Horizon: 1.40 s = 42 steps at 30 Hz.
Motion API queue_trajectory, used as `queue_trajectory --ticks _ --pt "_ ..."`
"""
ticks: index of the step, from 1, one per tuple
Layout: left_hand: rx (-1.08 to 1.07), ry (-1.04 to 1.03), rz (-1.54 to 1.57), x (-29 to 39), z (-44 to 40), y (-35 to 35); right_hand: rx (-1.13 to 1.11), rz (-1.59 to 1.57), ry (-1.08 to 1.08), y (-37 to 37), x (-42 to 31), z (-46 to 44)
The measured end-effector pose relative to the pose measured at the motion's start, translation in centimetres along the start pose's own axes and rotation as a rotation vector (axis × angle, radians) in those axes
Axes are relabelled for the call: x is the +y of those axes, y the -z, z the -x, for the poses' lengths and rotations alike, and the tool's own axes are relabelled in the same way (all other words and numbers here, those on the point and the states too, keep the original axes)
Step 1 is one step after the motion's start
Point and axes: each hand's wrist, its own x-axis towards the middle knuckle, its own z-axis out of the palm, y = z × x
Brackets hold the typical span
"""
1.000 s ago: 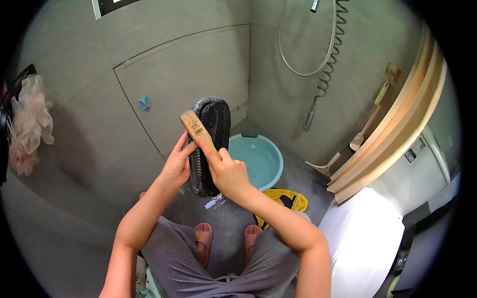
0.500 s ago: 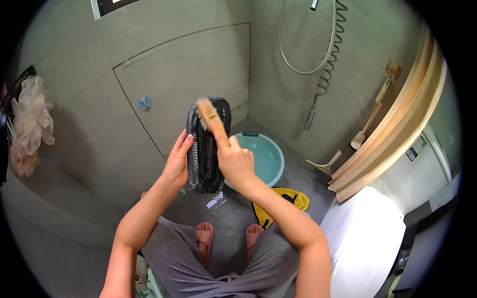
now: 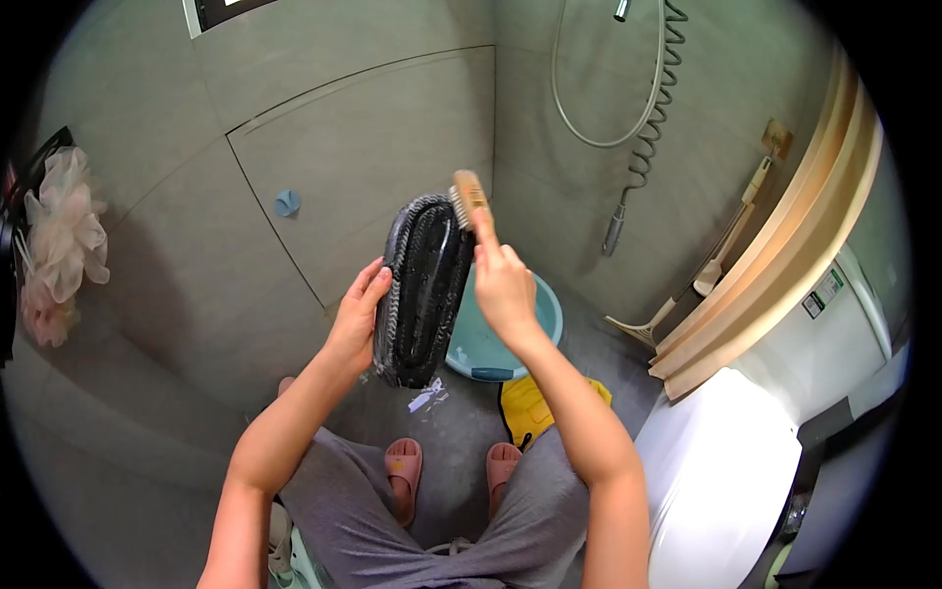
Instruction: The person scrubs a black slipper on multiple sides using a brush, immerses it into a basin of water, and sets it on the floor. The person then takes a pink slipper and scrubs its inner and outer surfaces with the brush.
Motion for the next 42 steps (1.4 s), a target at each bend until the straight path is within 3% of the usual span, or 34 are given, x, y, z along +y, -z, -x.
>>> queue_trajectory --ticks 2,5,6,7,9,12,13,19,21,23,25,29,30,33,35,36,38,42 --pt "-0.002 -0.042 0.048 0.0 -0.9 0.6 0.078 -0.130 0.018 -1.3 2.7 -0.1" --pt "-0.103 -0.011 0.216 0.6 -2.5 2.5 -0.012 -0.399 -0.217 -1.8 3.2 1.4" --pt "-0.096 0.048 0.246 0.7 -2.5 2.6 -0.180 -0.626 -0.370 -1.1 1.5 1.8" --pt "-0.089 0.107 0.275 1.1 -2.2 2.1 -0.252 -0.689 -0.390 -1.6 0.9 2.5" --pt "-0.028 0.041 0.026 0.6 -0.3 -0.1 -0.321 -0.748 -0.419 -1.4 0.0 2.8" --pt "0.019 0.058 -0.029 -0.5 -1.0 0.9 -0.255 -0.464 0.023 0.5 1.5 1.3" --pt "0.008 0.023 -0.077 -0.4 -1.5 1.5 -0.392 -0.428 -0.114 2.3 2.0 0.6" --pt "0.049 0.083 -0.094 -1.4 -2.7 4.0 -0.191 -0.127 -0.198 2.5 14.7 8.4" --pt "0.067 0.082 -0.143 -2.0 -3.3 4.6 -0.014 -0.070 -0.325 1.7 18.8 14.6" --pt "0.066 0.154 -0.156 -1.9 -3.8 5.1 0.096 -0.028 -0.675 1.0 20.0 20.7" --pt "0.102 0.155 -0.194 -2.0 -3.9 5.7 0.312 0.220 -0.676 -2.7 23.9 29.2" --pt "0.121 0.179 -0.204 -2.7 -4.1 6.1 -0.133 0.424 -0.984 -4.4 21.4 39.0" --pt "0.133 0.205 -0.210 -2.8 -4.0 6.1 -0.138 0.426 -0.996 -4.9 20.7 40.9" --pt "0.113 0.232 -0.223 -3.2 -4.6 6.4 -0.321 0.356 -0.991 -6.4 19.9 42.6" --pt "0.145 0.233 -0.260 -3.3 -4.4 5.8 -0.499 0.278 -0.698 -6.1 19.7 41.6" --pt "0.149 0.234 -0.259 -3.4 -4.4 5.7 -0.503 0.277 -0.698 -6.4 20.3 41.0" --pt "0.116 0.228 -0.259 -3.5 -4.6 5.6 -0.304 0.365 -0.822 -7.3 22.1 39.7" --pt "0.101 0.223 -0.261 -3.2 -4.9 5.8 -0.378 0.424 -0.931 -7.7 24.6 39.8"
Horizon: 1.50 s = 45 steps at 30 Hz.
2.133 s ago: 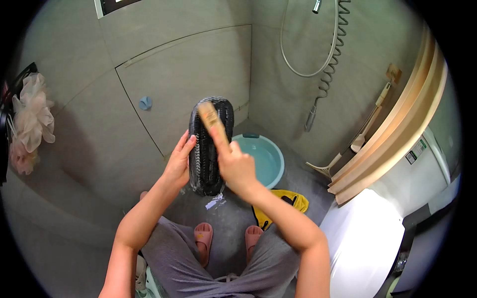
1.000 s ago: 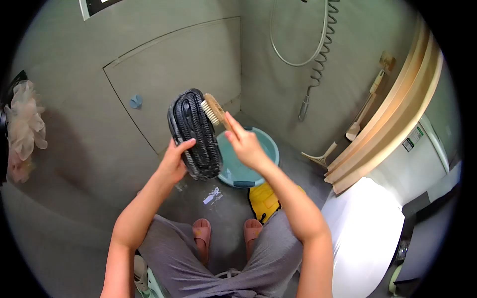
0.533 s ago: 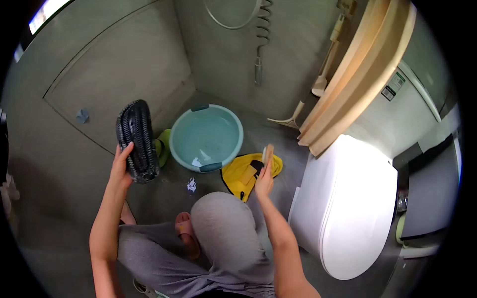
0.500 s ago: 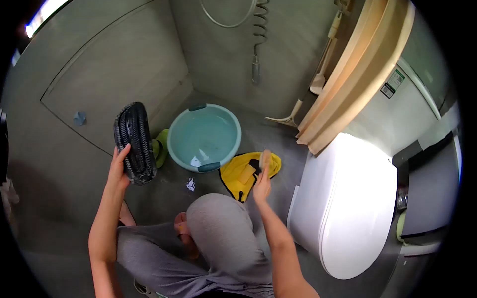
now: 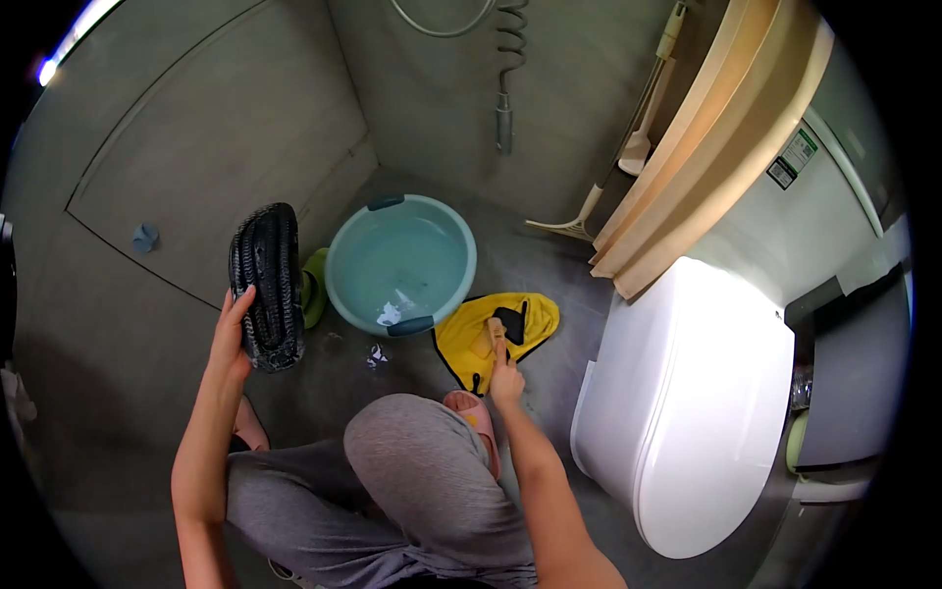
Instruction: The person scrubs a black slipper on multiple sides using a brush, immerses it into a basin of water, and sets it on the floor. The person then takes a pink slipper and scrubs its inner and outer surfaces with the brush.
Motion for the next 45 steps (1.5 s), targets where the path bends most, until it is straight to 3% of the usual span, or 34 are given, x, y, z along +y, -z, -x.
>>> queue_trajectory --ticks 1,3,5,7,8,10,11,14,15,17,21,23,24,27,29,33,38,43,45 --pt "-0.002 -0.002 -0.001 0.0 0.0 0.0 -0.001 0.001 0.002 -0.3 0.3 0.4" --pt "-0.002 0.000 0.004 0.1 0.4 -0.2 -0.312 -0.025 0.295 -0.5 0.8 1.6" --pt "0.031 0.003 0.016 0.4 0.5 -0.4 -0.324 -0.056 0.354 -0.5 0.8 2.0" --pt "0.028 -0.012 0.009 0.6 0.4 0.1 -0.033 -0.069 0.100 0.0 -0.4 2.2" --pt "0.022 -0.019 0.005 0.6 0.3 0.3 -0.033 -0.072 0.103 0.5 -0.8 2.2" --pt "0.001 -0.036 0.001 0.6 0.4 0.4 -0.105 -0.119 -0.197 1.5 -1.3 1.1" --pt "-0.017 -0.053 0.000 0.7 0.5 0.3 -0.097 -0.123 -0.181 2.0 -0.9 0.2" --pt "-0.056 -0.125 0.067 0.8 1.3 -0.5 -0.020 -0.360 0.164 3.7 1.2 -3.2" --pt "-0.077 -0.153 0.097 0.9 1.7 -1.0 0.011 -0.370 0.148 6.3 -0.1 -3.7" --pt "-0.123 -0.187 0.143 1.1 2.2 -1.4 0.258 -0.562 0.232 10.3 -3.8 -4.9" --pt "-0.221 -0.299 0.277 1.6 3.0 -2.6 0.222 -0.787 0.444 23.0 -16.5 -2.8" --pt "-0.231 -0.379 0.309 1.9 3.7 -3.2 0.217 -0.789 0.672 29.4 -23.5 1.9" --pt "-0.232 -0.417 0.334 2.4 4.4 -4.1 0.343 -0.777 0.909 30.4 -26.3 3.1" --pt "-0.246 -0.411 0.429 3.9 6.4 -5.9 0.452 -0.394 1.313 31.0 -31.5 6.3" --pt "-0.339 -0.486 0.386 3.3 5.1 -5.4 0.486 -0.311 1.326 32.0 -34.8 6.5" --pt "-0.323 -0.434 0.343 3.5 6.0 -5.3 0.559 -0.348 1.009 33.6 -39.2 3.0" --pt "-0.230 -0.385 0.291 3.6 4.6 -3.6 0.411 -0.299 1.298 28.7 -37.2 6.9" --pt "-0.242 -0.349 0.251 3.1 4.8 -4.1 0.636 -0.280 1.002 30.7 -38.6 1.0" --pt "-0.249 -0.345 0.237 2.7 4.6 -4.2 0.633 -0.305 1.050 29.9 -37.9 1.6"
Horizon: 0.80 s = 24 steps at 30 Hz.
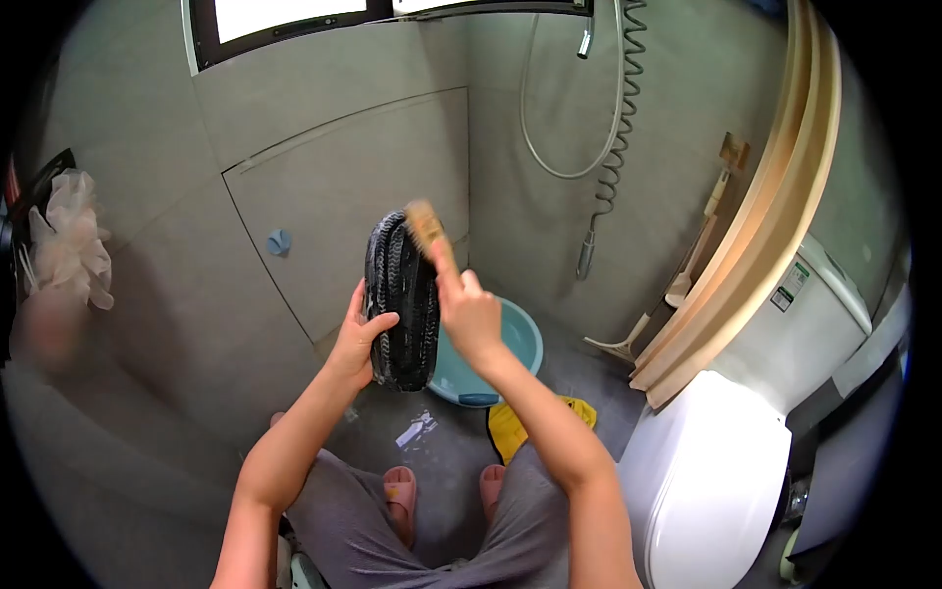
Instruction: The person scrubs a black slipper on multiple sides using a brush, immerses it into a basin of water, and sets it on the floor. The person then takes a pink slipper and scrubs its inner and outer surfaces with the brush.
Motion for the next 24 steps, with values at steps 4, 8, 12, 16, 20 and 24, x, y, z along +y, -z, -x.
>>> queue_trajectory --ticks 4,8,12,16,20,24 --pt "0.016 0.025 -0.022 0.5 -0.5 -0.1 -0.132 -0.121 0.233 1.0 -2.3 2.5" --pt "-0.021 0.005 -0.086 1.0 0.2 -0.8 -0.010 -0.012 -0.069 -0.2 2.3 -1.1" --pt "-0.008 0.004 -0.094 0.4 0.4 -0.8 -0.091 -0.032 -0.030 0.0 1.1 1.0" --pt "0.073 0.018 0.008 1.1 0.1 0.0 -0.106 -0.174 0.246 0.0 -0.9 2.6" --pt "0.051 -0.018 0.004 1.7 0.5 -0.2 -0.128 -0.095 -0.049 0.2 1.0 0.4" --pt "0.119 -0.029 0.029 1.2 -0.1 0.7 -0.219 -0.151 0.020 0.9 -1.5 4.0"
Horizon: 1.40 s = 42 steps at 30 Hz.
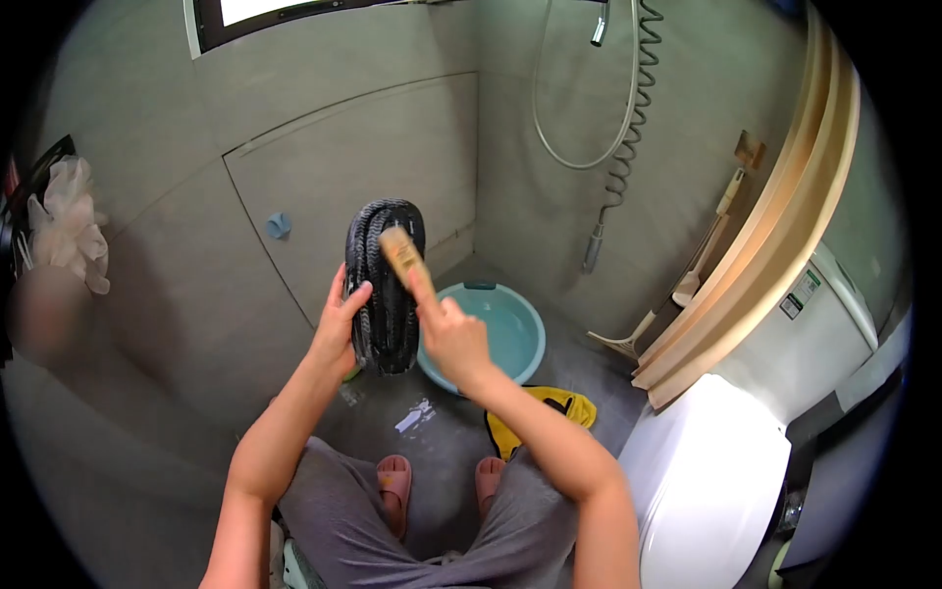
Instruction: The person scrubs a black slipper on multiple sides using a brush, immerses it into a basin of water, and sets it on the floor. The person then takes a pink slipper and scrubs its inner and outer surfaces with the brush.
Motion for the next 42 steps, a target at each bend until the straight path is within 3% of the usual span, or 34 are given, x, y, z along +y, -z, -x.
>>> queue_trajectory --ticks 4,8,10,16,22,28,34,40,42 --pt "0.033 -0.018 0.128 0.6 -0.6 0.5 0.003 -0.040 0.153 -0.5 -1.9 1.6" --pt "-0.030 -0.021 0.080 0.1 -0.5 0.3 0.056 0.059 0.008 0.4 0.9 -1.9" --pt "0.019 0.007 0.068 0.1 -0.2 -0.4 0.095 0.051 0.040 0.3 0.6 -1.0" --pt "0.115 -0.044 0.149 -0.2 -1.2 0.5 -0.136 -0.119 0.045 1.7 -4.9 3.7" --pt "0.087 -0.039 0.114 -0.8 -0.1 -1.5 -0.041 -0.025 0.005 0.9 -2.9 0.9" --pt "0.283 -0.107 0.167 -0.4 -1.0 -0.8 -0.192 -0.092 -0.029 1.3 -5.9 3.5" --pt "0.213 -0.166 0.136 -1.6 -0.8 -1.1 -0.147 -0.128 -0.071 1.0 -3.3 1.2" --pt "0.344 -0.298 0.124 0.0 -1.7 0.2 -0.199 -0.127 -0.008 1.1 -5.5 3.2" --pt "0.295 -0.231 0.154 -0.3 -0.6 -0.9 -0.207 -0.098 -0.068 0.8 -4.2 1.8"
